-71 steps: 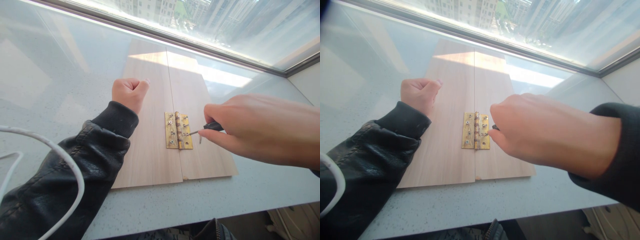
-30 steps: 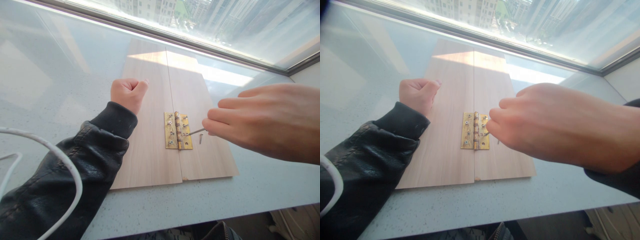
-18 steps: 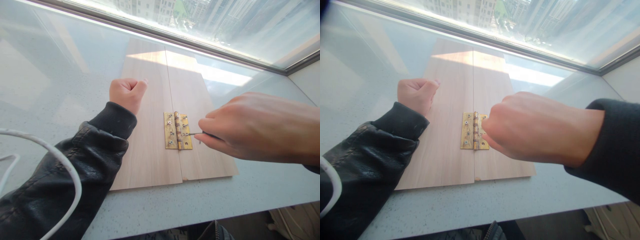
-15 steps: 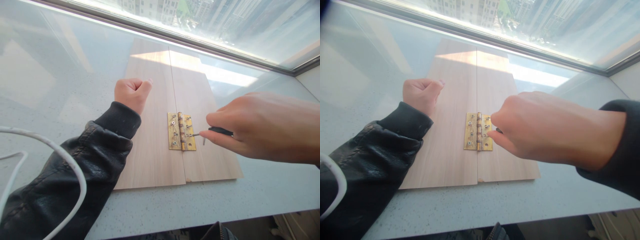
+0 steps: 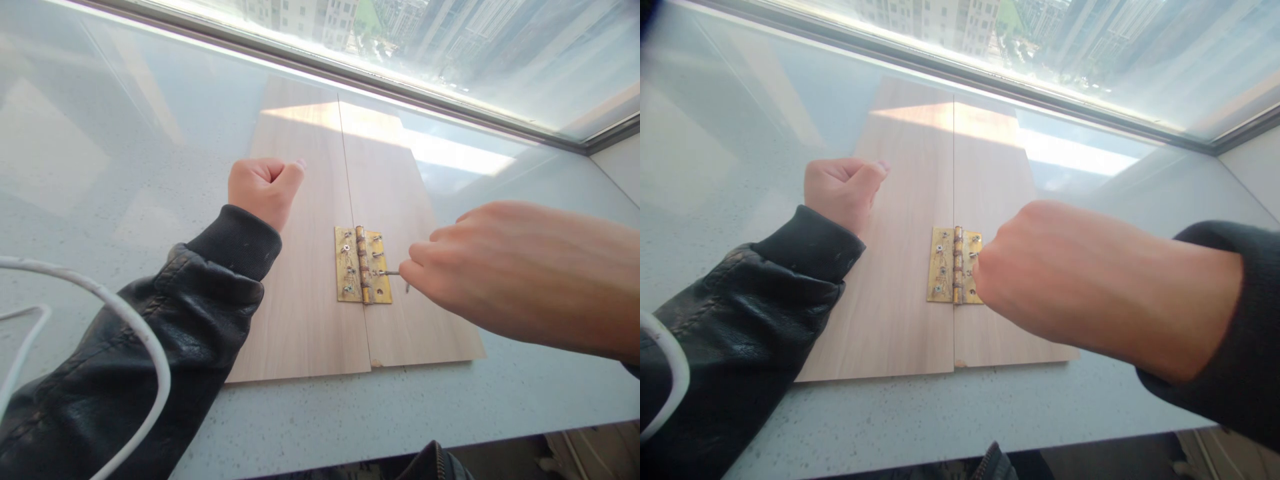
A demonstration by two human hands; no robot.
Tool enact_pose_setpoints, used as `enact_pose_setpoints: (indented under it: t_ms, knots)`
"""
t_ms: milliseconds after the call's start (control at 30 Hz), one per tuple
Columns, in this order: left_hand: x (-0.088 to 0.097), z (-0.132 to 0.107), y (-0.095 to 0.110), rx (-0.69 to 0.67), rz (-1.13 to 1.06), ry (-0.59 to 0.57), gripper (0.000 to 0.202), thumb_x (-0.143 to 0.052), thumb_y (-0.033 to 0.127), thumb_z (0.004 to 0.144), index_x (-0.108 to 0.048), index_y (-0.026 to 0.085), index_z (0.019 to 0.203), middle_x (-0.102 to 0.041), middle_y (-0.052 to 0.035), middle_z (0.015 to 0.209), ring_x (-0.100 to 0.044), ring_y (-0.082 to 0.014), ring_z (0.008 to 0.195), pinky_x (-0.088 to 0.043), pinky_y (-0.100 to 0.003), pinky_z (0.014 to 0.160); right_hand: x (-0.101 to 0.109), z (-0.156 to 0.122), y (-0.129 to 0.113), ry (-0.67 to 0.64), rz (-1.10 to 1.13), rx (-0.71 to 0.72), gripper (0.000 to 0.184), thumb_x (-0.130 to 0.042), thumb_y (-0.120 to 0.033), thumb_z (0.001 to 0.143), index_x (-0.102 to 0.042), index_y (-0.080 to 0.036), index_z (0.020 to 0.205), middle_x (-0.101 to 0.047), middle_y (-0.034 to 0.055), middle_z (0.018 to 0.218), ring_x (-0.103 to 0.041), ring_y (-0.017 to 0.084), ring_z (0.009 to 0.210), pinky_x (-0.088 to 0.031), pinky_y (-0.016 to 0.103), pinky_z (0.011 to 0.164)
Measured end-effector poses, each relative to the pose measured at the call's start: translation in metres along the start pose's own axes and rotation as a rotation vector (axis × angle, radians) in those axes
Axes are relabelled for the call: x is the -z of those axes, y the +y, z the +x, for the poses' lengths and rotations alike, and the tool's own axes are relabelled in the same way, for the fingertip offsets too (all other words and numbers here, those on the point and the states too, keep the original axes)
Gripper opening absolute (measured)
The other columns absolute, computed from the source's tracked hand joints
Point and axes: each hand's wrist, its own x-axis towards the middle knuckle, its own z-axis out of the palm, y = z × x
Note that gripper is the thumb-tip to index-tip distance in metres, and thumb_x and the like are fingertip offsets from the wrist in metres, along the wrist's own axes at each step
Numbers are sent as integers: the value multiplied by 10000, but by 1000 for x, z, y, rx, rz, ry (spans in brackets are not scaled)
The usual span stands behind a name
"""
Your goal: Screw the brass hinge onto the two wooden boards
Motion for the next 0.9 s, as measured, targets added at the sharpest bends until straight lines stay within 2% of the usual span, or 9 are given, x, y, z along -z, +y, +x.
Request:
enact_pose_setpoints:
  t_ms: [100,167,267,367,533,667,733,800,900]
  knots:
    - [0,0,0,-1,-7,8,506,-614,296,771,-305,199,382,-223,42,395,-248,-76,380,-123,-318,415,6,12,-2,-58,-66,62,214,-532,-46,654,-504,-209,520,-474,-13,444,-316,120,366,-175,303,425]
    - [-1,0,-1,-3,-17,13,510,-613,277,771,-303,195,376,-222,42,388,-240,-73,373,-115,-315,412,8,18,-3,-64,-71,-58,246,-537,-85,687,-491,-202,475,-466,-3,425,-299,113,364,-173,291,420]
    - [-2,0,-1,-10,-29,19,517,-613,276,775,-303,194,369,-233,43,377,-231,-70,366,-112,-314,415,4,20,-2,-149,45,-281,314,-532,-262,784,-530,-199,476,-504,18,457,-343,112,371,-224,273,412]
    - [-2,0,-2,-15,-28,24,521,-620,276,769,-292,196,372,-232,46,375,-219,-69,365,-106,-317,420,-2,15,-3,-200,147,-354,373,-479,-320,837,-556,-197,494,-537,32,489,-403,124,388,-270,274,412]
    - [-3,1,-3,-7,-26,24,513,-616,284,769,-295,199,378,-227,43,388,-220,-74,379,-105,-326,430,-1,7,-10,-88,-33,-233,279,-535,-209,765,-509,-227,488,-475,-6,420,-270,126,342,-160,295,393]
    - [-3,1,-4,-9,-37,25,515,-620,270,757,-273,199,383,-214,43,387,-219,-75,381,-103,-327,425,7,12,-11,-90,-171,69,205,-551,-47,646,-523,-223,545,-509,-25,473,-288,126,361,-154,307,416]
    - [-3,1,-3,-12,-35,24,510,-608,249,757,-260,196,388,-208,42,387,-217,-74,382,-103,-321,420,10,15,-11,-117,-211,158,214,-562,-23,629,-514,-212,540,-499,-27,472,-287,118,358,-150,312,424]
    - [-3,1,-3,-14,-41,30,505,-600,231,754,-248,195,393,-201,41,387,-212,-75,387,-99,-317,416,9,17,-12,-109,-172,151,220,-582,-45,664,-504,-207,535,-473,-28,458,-303,116,366,-171,313,436]
    - [-3,0,-2,-21,-46,35,505,-597,224,751,-238,193,397,-188,40,393,-206,-74,394,-95,-314,418,2,16,-12,-33,-19,30,168,-596,-185,774,-562,-217,613,-493,-15,497,-412,140,447,-260,317,491]
